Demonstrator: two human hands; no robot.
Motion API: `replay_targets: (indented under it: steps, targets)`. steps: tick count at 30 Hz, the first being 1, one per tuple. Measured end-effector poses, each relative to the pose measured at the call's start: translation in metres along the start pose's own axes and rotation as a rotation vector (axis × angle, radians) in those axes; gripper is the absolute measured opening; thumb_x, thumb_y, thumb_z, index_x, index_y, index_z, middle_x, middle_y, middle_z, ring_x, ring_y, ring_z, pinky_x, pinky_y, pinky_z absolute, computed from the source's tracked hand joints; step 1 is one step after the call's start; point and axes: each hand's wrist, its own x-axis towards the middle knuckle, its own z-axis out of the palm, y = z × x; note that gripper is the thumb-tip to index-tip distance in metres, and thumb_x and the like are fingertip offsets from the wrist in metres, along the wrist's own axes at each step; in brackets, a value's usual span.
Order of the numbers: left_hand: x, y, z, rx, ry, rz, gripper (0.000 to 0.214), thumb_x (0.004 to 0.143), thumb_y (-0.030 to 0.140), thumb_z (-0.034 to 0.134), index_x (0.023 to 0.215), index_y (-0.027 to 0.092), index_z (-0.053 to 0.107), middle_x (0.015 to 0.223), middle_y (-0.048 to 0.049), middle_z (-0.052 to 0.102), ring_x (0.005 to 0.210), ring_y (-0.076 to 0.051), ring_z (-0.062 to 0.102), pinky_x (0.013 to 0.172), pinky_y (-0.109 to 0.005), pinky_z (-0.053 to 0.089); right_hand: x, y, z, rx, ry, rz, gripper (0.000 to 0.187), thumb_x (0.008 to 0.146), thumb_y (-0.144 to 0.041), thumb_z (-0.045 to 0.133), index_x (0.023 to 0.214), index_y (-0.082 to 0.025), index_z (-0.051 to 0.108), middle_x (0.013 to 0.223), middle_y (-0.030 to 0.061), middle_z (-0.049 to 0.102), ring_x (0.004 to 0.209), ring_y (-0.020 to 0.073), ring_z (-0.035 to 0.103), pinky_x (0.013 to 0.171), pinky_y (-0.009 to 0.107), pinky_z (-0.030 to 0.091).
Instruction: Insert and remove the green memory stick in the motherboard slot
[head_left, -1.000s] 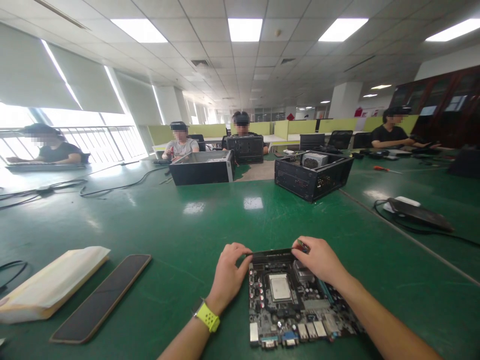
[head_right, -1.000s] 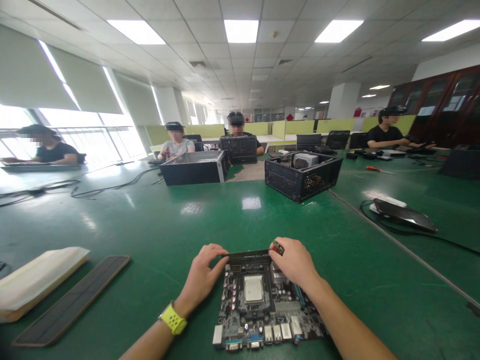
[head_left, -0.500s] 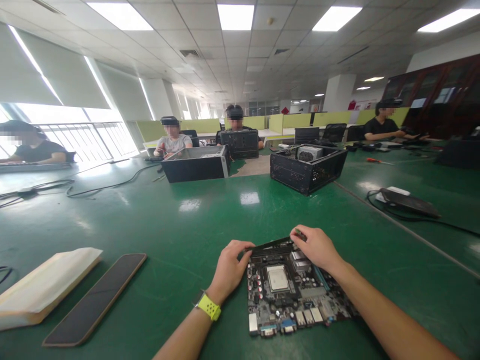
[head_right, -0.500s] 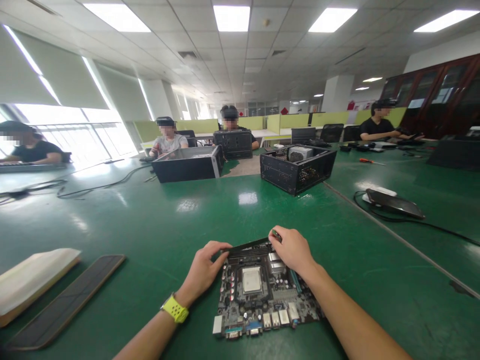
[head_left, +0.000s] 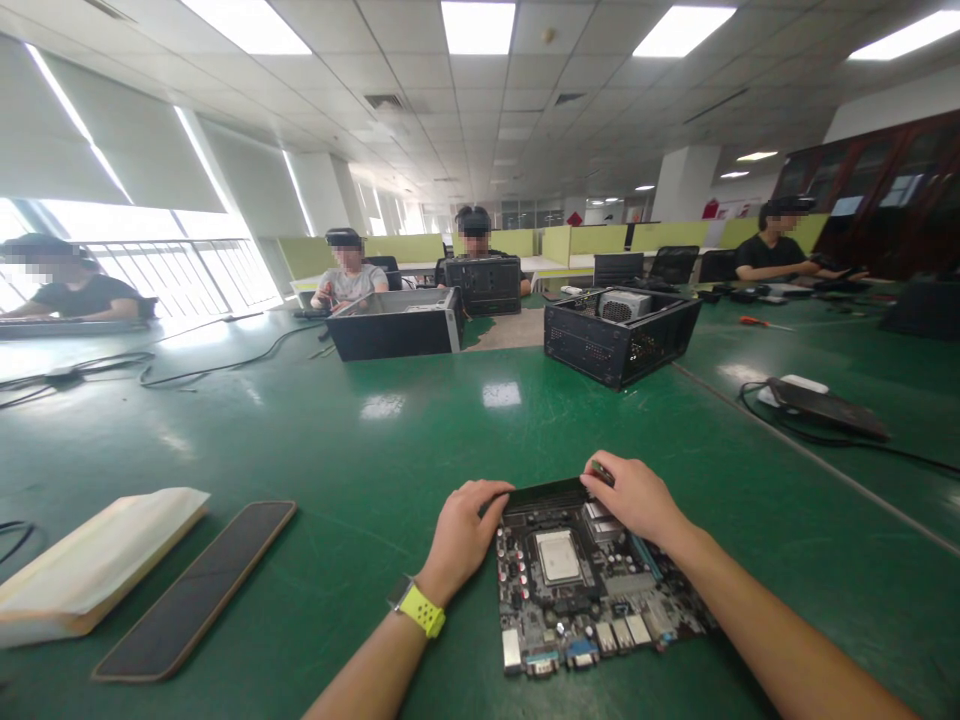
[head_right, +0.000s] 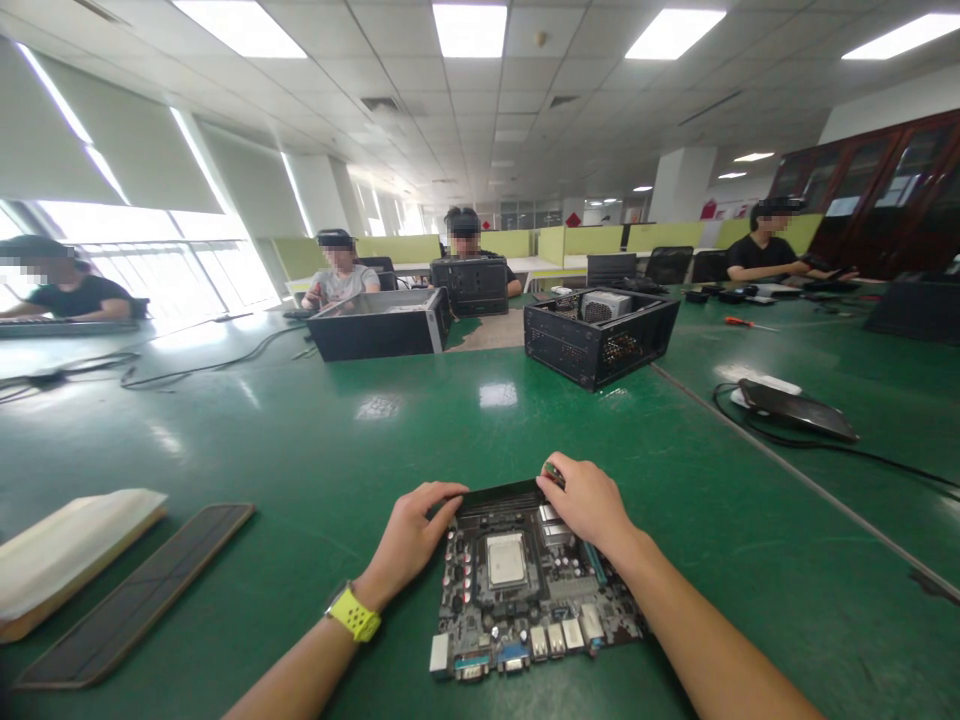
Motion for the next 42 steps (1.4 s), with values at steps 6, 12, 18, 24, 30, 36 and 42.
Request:
replay_targets:
  steps: [6,12,18,24,30,36,42]
  targets:
    - [-0.0007,0.0019,0.0000,0.109,-0.031,0.011,0.018,0.088,0.024,0.052,0.097,0.025,0.067,0.092,-0.0001,0.070,0.086,-0.018,0.061,0.081,-0.031,0.045,-0.0012,-0.0029,0.0013,-0.049,-0.006,0.031,0.018,0.085,-0.038,0.048,0.082,-0.025,0.060,0.073,-0.0003,0.065,0.069,0.0153,0.059,0.056,0.022,0.029]
    - [-0.0014,0.0049,-0.0002,0.135,-0.032,0.016,0.019,0.089,0.023,0.049,0.095,0.023,0.066,0.091,-0.0018,0.069,0.085,-0.018,0.059,0.079,-0.030,0.045,-0.0022,-0.0060,0.0021,-0.119,-0.020,0.036,0.018,0.086,-0.037,0.047,0.085,-0.026,0.060,0.075,-0.0002,0.066,0.073,0.0165,0.059,0.056,0.023,0.027]
    - [-0.0022,0.0048,0.0002,0.135,-0.015,0.015,0.019,0.089,0.025,0.049,0.095,0.023,0.066,0.091,-0.0031,0.069,0.086,-0.019,0.058,0.079,-0.032,0.045,-0.0018,-0.0059,0.0015,-0.119,-0.031,0.044,0.018,0.086,-0.037,0.047,0.087,-0.025,0.061,0.077,0.0007,0.066,0.074,0.0166,0.060,0.057,0.023,0.028]
    - [-0.0028,0.0043,0.0003,0.111,-0.015,0.025,0.019,0.088,0.023,0.048,0.095,0.022,0.066,0.089,-0.0038,0.068,0.085,-0.019,0.058,0.079,-0.032,0.046,-0.0024,-0.0070,0.0009,-0.113,-0.035,0.038,0.020,0.086,-0.039,0.047,0.086,-0.026,0.061,0.078,0.0014,0.067,0.076,0.0184,0.060,0.057,0.024,0.029]
    - [-0.0027,0.0043,0.0009,0.112,-0.010,0.023,0.018,0.088,0.022,0.049,0.095,0.022,0.066,0.088,-0.0043,0.068,0.084,-0.019,0.058,0.078,-0.031,0.047,-0.0026,-0.0076,0.0013,-0.129,-0.022,0.041,0.020,0.086,-0.040,0.046,0.086,-0.026,0.060,0.078,0.0007,0.067,0.073,0.0181,0.060,0.057,0.024,0.029]
    - [-0.0026,0.0066,0.0003,0.109,-0.023,0.019,0.020,0.088,0.022,0.048,0.102,0.022,0.063,0.092,-0.0042,0.067,0.087,-0.019,0.058,0.080,-0.032,0.047,-0.0022,-0.0067,-0.0010,-0.087,-0.006,0.028,0.022,0.085,-0.043,0.048,0.089,-0.026,0.063,0.079,0.0014,0.068,0.075,0.0179,0.062,0.059,0.024,0.033]
    - [-0.0026,0.0066,-0.0003,0.111,-0.028,0.017,0.017,0.087,0.021,0.048,0.094,0.021,0.063,0.087,-0.0040,0.065,0.083,-0.019,0.058,0.077,-0.031,0.046,-0.0020,-0.0068,-0.0023,-0.057,-0.013,0.019,0.027,0.084,-0.045,0.049,0.095,-0.028,0.066,0.085,0.0022,0.070,0.081,0.0194,0.063,0.064,0.025,0.038]
